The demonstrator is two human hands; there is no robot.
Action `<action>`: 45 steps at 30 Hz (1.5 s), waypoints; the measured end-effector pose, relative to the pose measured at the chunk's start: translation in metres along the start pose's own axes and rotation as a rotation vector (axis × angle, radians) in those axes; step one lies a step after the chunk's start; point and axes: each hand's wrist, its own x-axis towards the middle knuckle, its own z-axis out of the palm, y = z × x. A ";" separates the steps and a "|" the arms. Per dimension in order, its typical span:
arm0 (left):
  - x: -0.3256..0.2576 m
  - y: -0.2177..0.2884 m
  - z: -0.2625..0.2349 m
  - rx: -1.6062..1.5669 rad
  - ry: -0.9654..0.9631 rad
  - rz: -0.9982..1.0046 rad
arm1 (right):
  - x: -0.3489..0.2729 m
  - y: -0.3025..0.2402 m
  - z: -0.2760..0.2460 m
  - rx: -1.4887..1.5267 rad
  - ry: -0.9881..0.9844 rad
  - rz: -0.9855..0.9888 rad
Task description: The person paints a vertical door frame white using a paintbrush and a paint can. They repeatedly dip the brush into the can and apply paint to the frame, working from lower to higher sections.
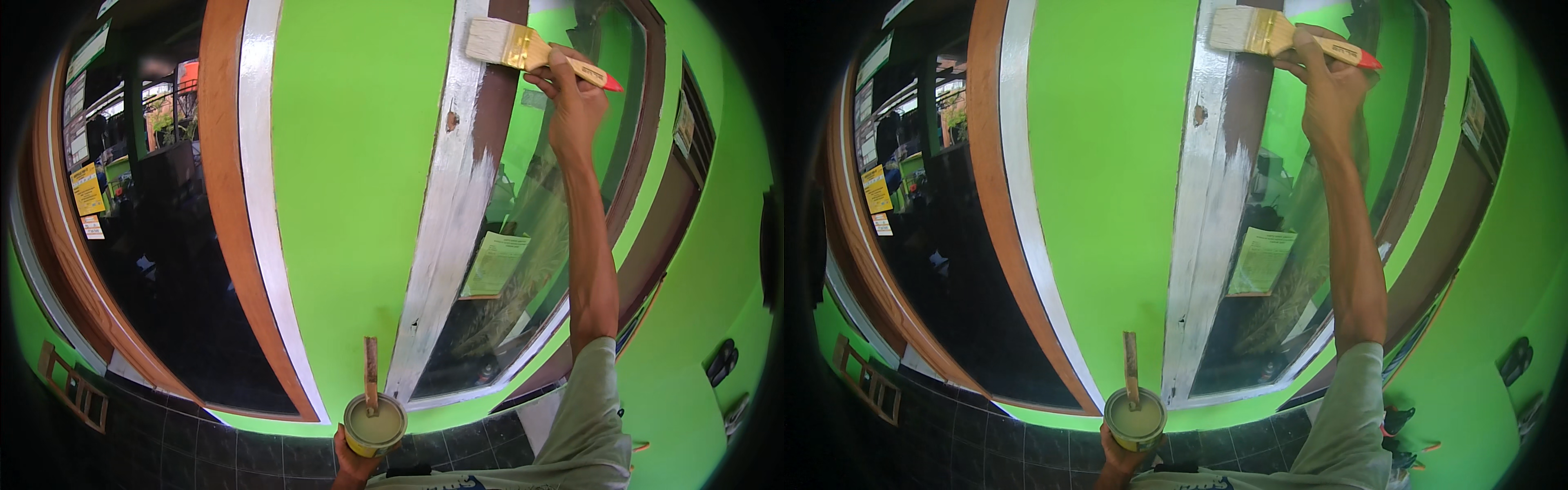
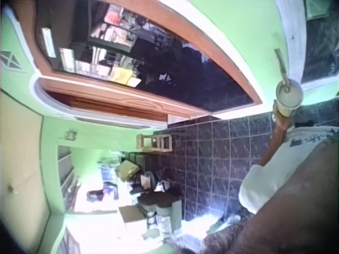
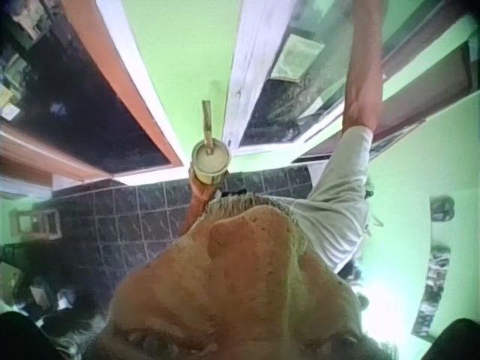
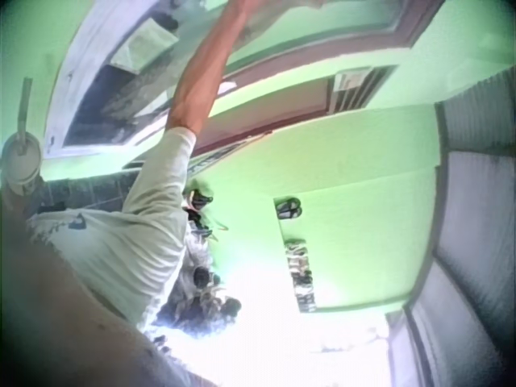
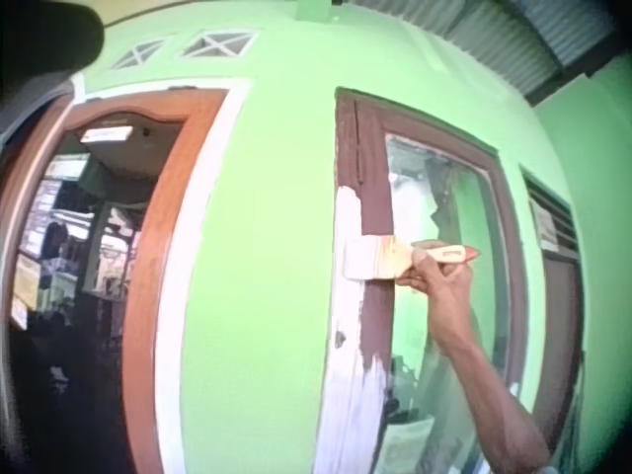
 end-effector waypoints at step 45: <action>0.005 -0.001 -0.013 -0.054 0.031 -0.046 | 0.001 -0.049 0.003 -1.045 -0.545 -0.836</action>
